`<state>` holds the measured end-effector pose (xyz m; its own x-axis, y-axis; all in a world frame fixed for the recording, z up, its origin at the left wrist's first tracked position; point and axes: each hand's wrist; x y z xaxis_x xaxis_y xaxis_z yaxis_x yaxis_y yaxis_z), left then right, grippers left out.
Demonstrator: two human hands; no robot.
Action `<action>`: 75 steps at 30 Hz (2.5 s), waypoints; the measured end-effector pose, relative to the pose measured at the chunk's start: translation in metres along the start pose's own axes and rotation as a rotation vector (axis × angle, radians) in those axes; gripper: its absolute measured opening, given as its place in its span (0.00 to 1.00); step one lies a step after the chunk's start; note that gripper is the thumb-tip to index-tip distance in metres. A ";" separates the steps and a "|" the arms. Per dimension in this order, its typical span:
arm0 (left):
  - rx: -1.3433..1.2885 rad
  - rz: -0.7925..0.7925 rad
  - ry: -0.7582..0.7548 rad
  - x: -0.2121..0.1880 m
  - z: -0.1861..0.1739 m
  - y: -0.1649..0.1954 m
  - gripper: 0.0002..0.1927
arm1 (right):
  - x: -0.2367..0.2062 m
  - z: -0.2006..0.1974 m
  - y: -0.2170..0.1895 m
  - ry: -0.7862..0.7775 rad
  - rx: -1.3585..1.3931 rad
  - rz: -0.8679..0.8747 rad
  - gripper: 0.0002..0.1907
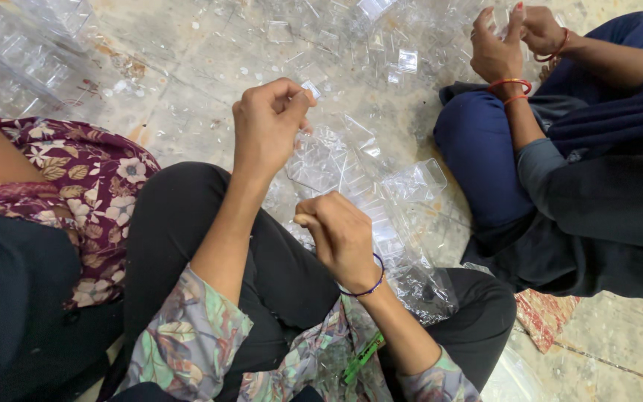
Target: The person sits on the floor and folds flat clear plastic sheets into small boxes, pressing the sides and edges to shape them, and sets finished boxes aside with a pile of completed boxes nearby. Other people around them fold similar plastic boxes.
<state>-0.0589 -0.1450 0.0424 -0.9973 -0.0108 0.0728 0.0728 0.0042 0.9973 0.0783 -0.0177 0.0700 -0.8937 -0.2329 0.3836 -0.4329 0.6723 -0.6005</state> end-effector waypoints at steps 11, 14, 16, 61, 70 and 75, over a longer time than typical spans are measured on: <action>-0.090 0.014 -0.021 0.000 0.000 0.000 0.09 | -0.006 0.010 0.003 -0.155 0.042 0.061 0.04; -0.077 -0.003 -0.021 0.000 -0.001 0.001 0.09 | -0.006 0.012 0.002 -0.163 0.055 0.066 0.05; -0.087 0.001 -0.022 0.000 -0.001 0.002 0.09 | -0.006 0.013 0.001 -0.160 0.071 0.059 0.05; 0.097 -0.179 -0.020 0.039 0.036 -0.063 0.10 | -0.065 -0.046 0.094 0.109 0.369 0.698 0.03; 0.077 -0.149 -0.028 0.036 0.032 -0.066 0.09 | -0.063 -0.040 0.094 0.108 0.417 0.605 0.03; 0.069 -0.123 -0.030 0.038 0.033 -0.068 0.09 | -0.061 -0.039 0.095 0.110 0.416 0.671 0.04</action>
<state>-0.1020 -0.1127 -0.0225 -0.9986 0.0145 -0.0515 -0.0502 0.0739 0.9960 0.0966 0.0873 0.0168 -0.9717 0.2143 -0.0990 0.1660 0.3221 -0.9321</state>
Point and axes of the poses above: each hand's wrist, its own x-axis towards the middle knuckle, its own z-axis out of the palm, y = z × x, and after that the axes turned 3 degrees about z, right-handed
